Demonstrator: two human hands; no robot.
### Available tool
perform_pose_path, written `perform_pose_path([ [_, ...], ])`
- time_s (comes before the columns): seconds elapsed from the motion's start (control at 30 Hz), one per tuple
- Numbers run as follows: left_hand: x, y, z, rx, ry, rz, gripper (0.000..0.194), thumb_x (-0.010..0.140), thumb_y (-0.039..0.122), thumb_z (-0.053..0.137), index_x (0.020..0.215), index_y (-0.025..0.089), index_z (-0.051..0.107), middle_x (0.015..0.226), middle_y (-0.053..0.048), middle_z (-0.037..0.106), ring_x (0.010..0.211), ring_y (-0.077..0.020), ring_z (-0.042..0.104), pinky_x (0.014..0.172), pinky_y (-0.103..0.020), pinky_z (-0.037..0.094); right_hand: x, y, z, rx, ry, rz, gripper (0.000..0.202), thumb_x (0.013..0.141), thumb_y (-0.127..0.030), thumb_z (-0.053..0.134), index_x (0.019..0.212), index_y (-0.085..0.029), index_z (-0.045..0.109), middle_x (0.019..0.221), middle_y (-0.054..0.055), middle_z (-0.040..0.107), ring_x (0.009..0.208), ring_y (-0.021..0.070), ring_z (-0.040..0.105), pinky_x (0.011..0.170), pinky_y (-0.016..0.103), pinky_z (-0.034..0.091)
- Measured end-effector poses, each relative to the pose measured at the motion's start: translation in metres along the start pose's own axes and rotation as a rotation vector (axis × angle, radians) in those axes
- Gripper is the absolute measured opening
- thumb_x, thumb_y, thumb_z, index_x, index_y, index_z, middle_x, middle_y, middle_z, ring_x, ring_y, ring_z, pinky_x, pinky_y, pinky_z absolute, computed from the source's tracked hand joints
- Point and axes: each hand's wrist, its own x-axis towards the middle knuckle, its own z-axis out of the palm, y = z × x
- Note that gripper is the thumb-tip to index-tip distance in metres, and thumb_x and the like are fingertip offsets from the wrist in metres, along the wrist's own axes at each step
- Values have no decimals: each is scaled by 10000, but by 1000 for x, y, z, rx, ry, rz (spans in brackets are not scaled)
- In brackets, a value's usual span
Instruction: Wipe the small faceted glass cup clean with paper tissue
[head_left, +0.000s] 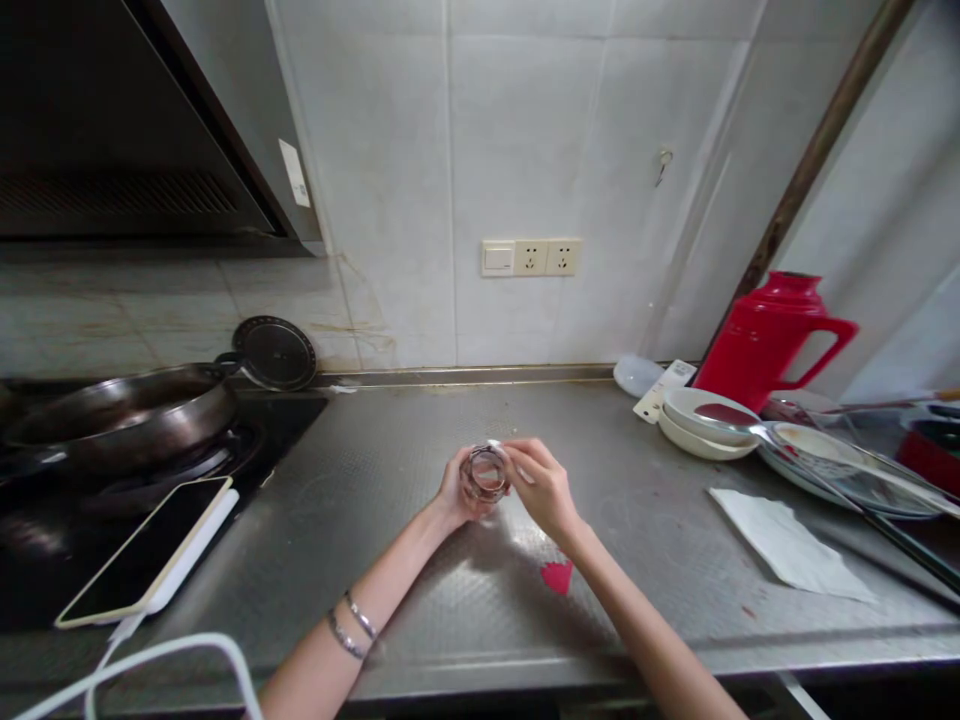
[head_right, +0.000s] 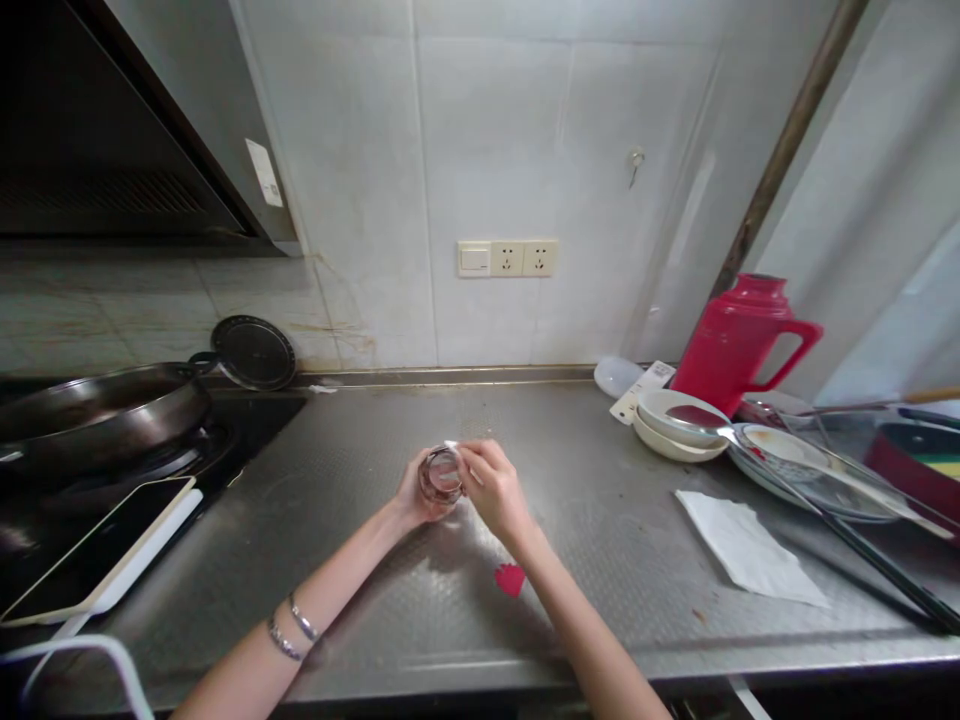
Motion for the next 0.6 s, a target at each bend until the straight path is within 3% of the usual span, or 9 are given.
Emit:
perform_pose_path([
  [0.07,0,0,2,21,-13,-31,497,788,565,426,819,117,638,585,-119,638,425,-176,527,360,-214,243,6,7,-3,-77,-41,-42,222,921,-181,494,1053,-208,671,968,105,669,906,213,621,781,359,549],
  [0.2,2,-2,1,-19,16,3,428,780,549,460,640,156,557,434,-26,511,314,-121,396,325,-202,188,6,6,4,-108,-167,-101,250,931,-168,463,1090,-188,654,987,116,667,905,216,615,756,359,562],
  [0.43,3,-7,-3,-101,140,89,303,765,448,548,687,156,562,480,-1,546,384,-128,487,390,-216,340,-8,-10,19,-27,-105,-62,232,916,-156,494,1052,-204,676,996,103,677,950,217,632,808,360,563],
  [0.6,4,-6,-5,-123,160,129,341,760,485,527,661,159,536,495,-3,554,391,-135,504,391,-228,345,-20,-22,23,32,-90,-35,209,908,-170,515,990,-226,699,982,90,696,902,205,660,788,355,574],
])
